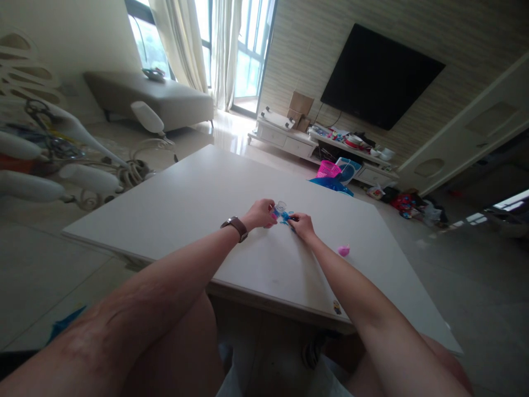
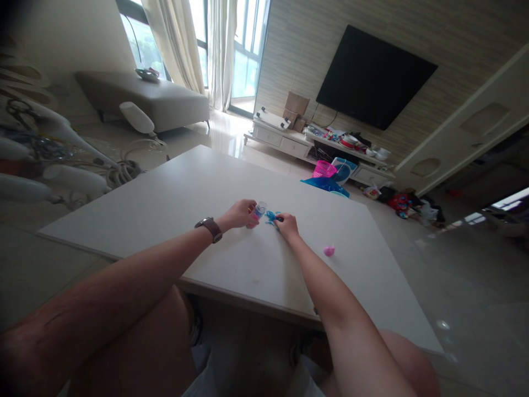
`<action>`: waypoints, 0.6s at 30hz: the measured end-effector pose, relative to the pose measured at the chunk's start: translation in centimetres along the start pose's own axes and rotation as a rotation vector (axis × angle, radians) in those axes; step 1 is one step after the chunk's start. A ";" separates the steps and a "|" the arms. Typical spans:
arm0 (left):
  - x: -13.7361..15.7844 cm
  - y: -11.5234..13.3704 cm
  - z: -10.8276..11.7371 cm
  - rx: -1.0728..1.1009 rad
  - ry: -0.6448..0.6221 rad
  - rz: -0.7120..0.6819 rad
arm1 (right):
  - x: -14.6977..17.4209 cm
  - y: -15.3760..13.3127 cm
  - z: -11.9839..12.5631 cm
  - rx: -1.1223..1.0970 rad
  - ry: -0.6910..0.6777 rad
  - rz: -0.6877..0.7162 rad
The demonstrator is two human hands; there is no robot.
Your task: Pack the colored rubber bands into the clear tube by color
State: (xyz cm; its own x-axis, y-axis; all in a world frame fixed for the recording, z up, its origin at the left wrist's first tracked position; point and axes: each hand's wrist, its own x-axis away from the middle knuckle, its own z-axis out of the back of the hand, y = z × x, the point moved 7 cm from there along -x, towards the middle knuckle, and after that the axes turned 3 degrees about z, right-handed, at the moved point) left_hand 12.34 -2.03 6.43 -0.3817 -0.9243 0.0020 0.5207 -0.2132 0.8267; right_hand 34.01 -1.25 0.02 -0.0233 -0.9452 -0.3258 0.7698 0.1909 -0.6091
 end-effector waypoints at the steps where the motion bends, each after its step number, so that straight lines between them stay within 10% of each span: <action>1: 0.0 -0.1 -0.1 0.011 -0.009 0.004 | 0.0 -0.2 0.1 -0.009 0.006 0.003; 18: -0.5 -0.6 -0.8 -0.255 -0.035 -0.044 | 1.9 -5.7 6.1 -0.183 0.004 0.083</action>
State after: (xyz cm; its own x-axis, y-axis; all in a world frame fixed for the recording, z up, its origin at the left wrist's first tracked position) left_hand 12.82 -1.71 5.46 -0.4325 -0.9016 -0.0077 0.6767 -0.3302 0.6581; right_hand 33.50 -5.76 7.33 0.0327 -0.9231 -0.3832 0.6404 0.3137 -0.7011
